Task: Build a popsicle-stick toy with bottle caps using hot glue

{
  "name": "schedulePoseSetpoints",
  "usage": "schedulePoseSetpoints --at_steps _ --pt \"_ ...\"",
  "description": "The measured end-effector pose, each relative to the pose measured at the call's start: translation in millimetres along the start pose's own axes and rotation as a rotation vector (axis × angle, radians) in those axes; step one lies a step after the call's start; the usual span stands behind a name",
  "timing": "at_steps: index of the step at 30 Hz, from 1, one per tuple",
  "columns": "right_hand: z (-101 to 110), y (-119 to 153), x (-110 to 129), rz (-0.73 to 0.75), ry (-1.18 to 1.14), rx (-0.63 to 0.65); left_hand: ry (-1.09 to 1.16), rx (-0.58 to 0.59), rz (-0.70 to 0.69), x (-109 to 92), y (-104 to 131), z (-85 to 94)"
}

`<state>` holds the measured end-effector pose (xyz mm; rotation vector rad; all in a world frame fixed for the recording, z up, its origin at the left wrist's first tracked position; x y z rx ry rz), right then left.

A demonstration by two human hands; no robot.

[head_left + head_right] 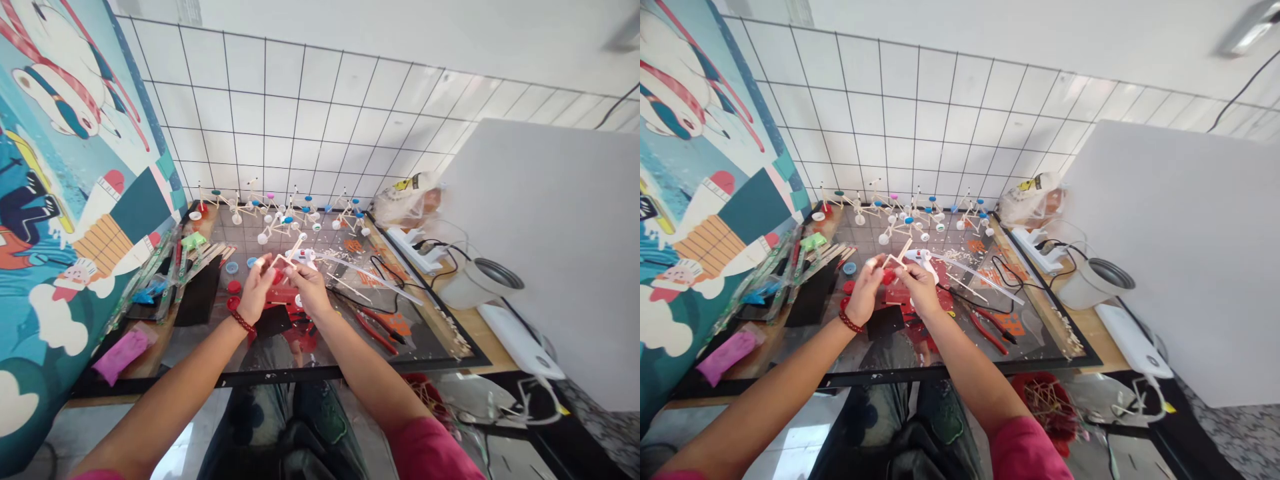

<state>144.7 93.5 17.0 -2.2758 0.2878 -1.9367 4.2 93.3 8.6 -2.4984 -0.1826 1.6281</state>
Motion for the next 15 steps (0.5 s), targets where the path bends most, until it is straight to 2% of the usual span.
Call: schedulePoseSetpoints --at_steps 3,5,10,15 --pt "-8 1 1 0.042 0.028 0.063 0.297 -0.024 0.242 20 -3 -3.1" --pt "-14 2 -2 0.044 0.036 0.100 0.375 -0.076 0.323 27 -3 -1.4" --pt "-23 5 -9 -0.041 -0.034 0.181 0.333 -0.190 0.350 31 1 8.0" --pt "-19 5 6 0.083 0.067 0.164 0.322 -0.203 0.300 30 1 9.6"
Point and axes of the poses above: each hand's wrist, its own y-axis away from the middle knuckle, its own z-axis out of the back of the hand, x = y × z, the point moved 10 cm from there along -y, towards the middle knuckle, and after that the axes turned 1 degree about y, right-handed, at the moved point
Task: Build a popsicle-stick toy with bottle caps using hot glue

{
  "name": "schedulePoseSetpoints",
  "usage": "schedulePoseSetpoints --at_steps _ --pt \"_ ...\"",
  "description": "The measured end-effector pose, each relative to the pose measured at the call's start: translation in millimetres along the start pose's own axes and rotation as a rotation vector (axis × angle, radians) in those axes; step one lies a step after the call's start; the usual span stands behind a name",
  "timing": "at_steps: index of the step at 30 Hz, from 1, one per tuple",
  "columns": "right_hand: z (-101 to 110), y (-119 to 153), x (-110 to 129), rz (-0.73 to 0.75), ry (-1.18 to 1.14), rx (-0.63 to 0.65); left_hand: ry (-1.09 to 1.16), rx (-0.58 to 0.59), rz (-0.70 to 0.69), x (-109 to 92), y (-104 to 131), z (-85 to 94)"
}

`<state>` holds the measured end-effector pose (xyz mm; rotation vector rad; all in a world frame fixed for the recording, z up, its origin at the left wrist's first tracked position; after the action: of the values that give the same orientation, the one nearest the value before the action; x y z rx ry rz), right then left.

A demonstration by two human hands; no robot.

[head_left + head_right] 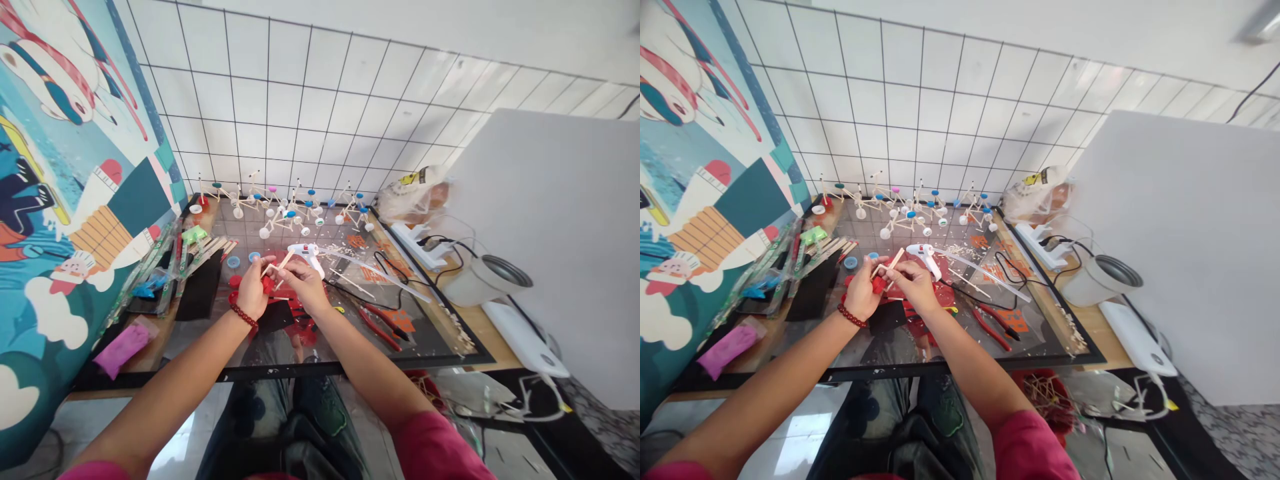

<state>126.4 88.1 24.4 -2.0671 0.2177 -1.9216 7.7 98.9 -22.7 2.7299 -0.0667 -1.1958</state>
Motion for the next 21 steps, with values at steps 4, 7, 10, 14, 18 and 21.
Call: schedulePoseSetpoints --at_steps 4,7,10,14,18,21 --pt "0 0 -5 -0.002 -0.015 -0.017 0.022 0.015 -0.033 1 -1 -0.7" --pt "1 0 -12 -0.034 -0.040 -0.049 0.035 0.018 -0.059 3 -2 0.0" --pt "4 0 -14 -0.040 -0.043 -0.083 0.045 0.031 -0.068 5 -3 -0.2" --pt "5 0 -16 -0.054 -0.074 -0.098 0.055 0.032 -0.043 8 -3 -0.2" --pt "6 0 -18 -0.057 -0.079 -0.101 0.064 0.033 -0.024 9 -1 -2.6" --pt "7 0 -19 -0.054 -0.065 -0.104 0.064 0.038 -0.020 9 0 -4.7"
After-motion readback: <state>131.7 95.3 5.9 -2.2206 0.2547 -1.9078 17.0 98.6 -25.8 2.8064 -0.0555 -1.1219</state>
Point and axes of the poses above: each hand's wrist, its own y-axis away from the middle knuckle, its own z-axis out of the back of the hand, x = y × z, the point moved 10 cm from there along -y, towards the middle knuckle, and after that the axes turned 1 degree about y, right-handed, at the moved point
